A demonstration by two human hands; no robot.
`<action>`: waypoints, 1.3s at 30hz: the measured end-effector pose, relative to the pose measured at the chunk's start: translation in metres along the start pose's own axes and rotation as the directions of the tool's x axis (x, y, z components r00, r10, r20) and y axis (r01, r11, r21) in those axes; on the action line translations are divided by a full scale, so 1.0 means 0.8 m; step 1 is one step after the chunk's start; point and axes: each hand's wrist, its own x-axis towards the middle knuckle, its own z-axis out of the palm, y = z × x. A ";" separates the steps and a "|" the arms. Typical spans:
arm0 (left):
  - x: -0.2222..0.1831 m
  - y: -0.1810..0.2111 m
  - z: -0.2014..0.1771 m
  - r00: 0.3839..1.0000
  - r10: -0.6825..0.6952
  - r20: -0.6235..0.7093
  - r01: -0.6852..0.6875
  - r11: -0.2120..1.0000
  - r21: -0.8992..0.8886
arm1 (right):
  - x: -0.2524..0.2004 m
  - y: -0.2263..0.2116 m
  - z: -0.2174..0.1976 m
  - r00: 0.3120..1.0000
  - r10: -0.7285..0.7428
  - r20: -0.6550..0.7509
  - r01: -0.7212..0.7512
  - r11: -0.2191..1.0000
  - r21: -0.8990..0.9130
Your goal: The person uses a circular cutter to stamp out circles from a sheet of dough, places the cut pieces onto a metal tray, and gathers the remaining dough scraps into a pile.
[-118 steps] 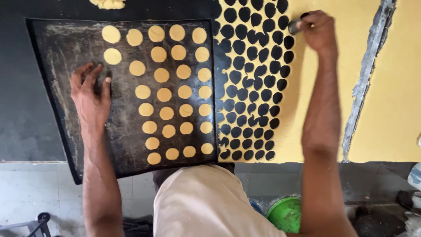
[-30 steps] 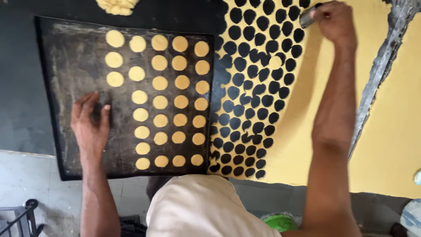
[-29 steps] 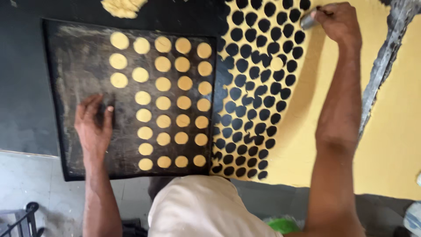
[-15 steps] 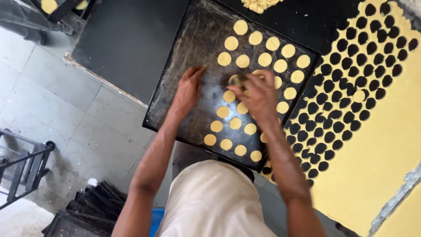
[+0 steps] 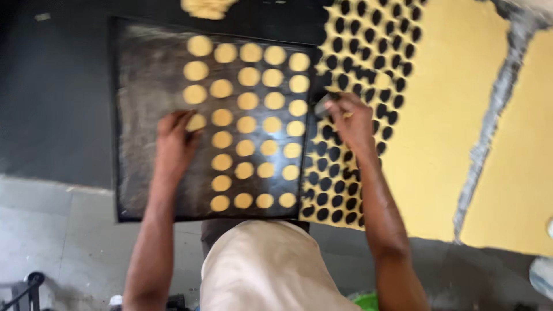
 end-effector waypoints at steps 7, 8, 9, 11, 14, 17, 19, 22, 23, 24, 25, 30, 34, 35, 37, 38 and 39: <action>-0.004 0.050 -0.009 0.993 -0.119 0.013 0.114 0.977 0.181 | 0.132 0.187 -0.186 0.936 -0.324 -0.140 0.249 0.888 -0.388; -0.005 0.057 -0.010 0.988 -0.151 0.007 0.147 0.968 0.203 | 0.152 0.206 -0.197 0.914 -0.377 -0.152 0.295 0.872 -0.391; -0.004 0.062 -0.013 0.983 -0.184 0.000 0.179 0.958 0.225 | 0.168 0.223 -0.209 0.888 -0.429 -0.163 0.340 0.853 -0.395; -0.013 0.070 -0.019 0.972 -0.234 -0.024 0.233 0.942 0.243 | 0.195 0.253 -0.216 0.904 -0.404 -0.142 0.297 0.831 -0.471; -0.027 0.076 -0.027 0.958 -0.283 -0.051 0.287 0.927 0.241 | 0.221 0.297 -0.189 0.939 -0.302 -0.166 0.209 0.882 -0.423; -0.033 0.078 -0.029 0.949 -0.310 -0.064 0.316 0.919 0.235 | 0.248 0.335 -0.188 0.931 -0.354 -0.089 0.286 0.860 -0.423; -0.042 0.080 -0.038 0.943 -0.326 -0.075 0.334 0.920 0.204 | 0.264 0.343 -0.197 0.945 -0.326 -0.030 0.304 0.909 -0.285; -0.056 0.075 -0.047 0.951 -0.297 -0.082 0.306 0.940 0.152 | 0.266 0.317 -0.236 0.998 -0.039 0.041 0.044 0.991 -0.124; -0.060 0.072 -0.050 0.949 -0.303 -0.082 0.311 0.942 0.125 | 0.256 0.295 -0.247 0.997 0.073 0.036 -0.061 0.964 -0.260; -0.062 0.068 -0.052 0.946 -0.312 -0.089 0.321 0.941 0.105 | 0.242 0.265 -0.243 0.984 0.176 0.021 -0.155 0.911 -0.383; -0.062 0.062 -0.053 0.942 -0.321 -0.096 0.329 0.941 0.085 | 0.222 0.229 -0.230 0.996 0.052 0.074 -0.014 0.898 -0.439; -0.082 0.022 -0.047 0.959 -0.258 -0.116 0.253 0.966 -0.052 | 0.080 0.008 -0.041 0.935 -0.272 0.228 0.329 0.905 -0.270; -0.083 -0.004 -0.033 0.971 -0.203 -0.122 0.178 0.965 -0.194 | -0.025 -0.149 0.122 0.812 -0.542 0.216 0.582 0.781 -0.228; -0.084 -0.007 -0.030 0.978 -0.173 -0.117 0.150 0.971 -0.186 | -0.041 -0.177 0.152 0.805 -0.565 0.179 0.591 0.787 -0.173; -0.089 -0.010 -0.024 0.987 -0.134 -0.086 0.117 0.977 -0.179 | -0.064 -0.222 0.204 0.789 -0.611 0.068 0.614 0.787 -0.056; -0.095 -0.010 -0.022 0.989 -0.132 -0.065 0.118 0.977 -0.177 | -0.071 -0.235 0.217 0.774 -0.633 -0.002 0.633 0.774 0.013; -0.100 -0.009 -0.018 0.991 -0.130 -0.045 0.120 0.977 -0.175 | -0.072 -0.240 0.220 0.833 -0.553 0.030 0.550 0.832 0.065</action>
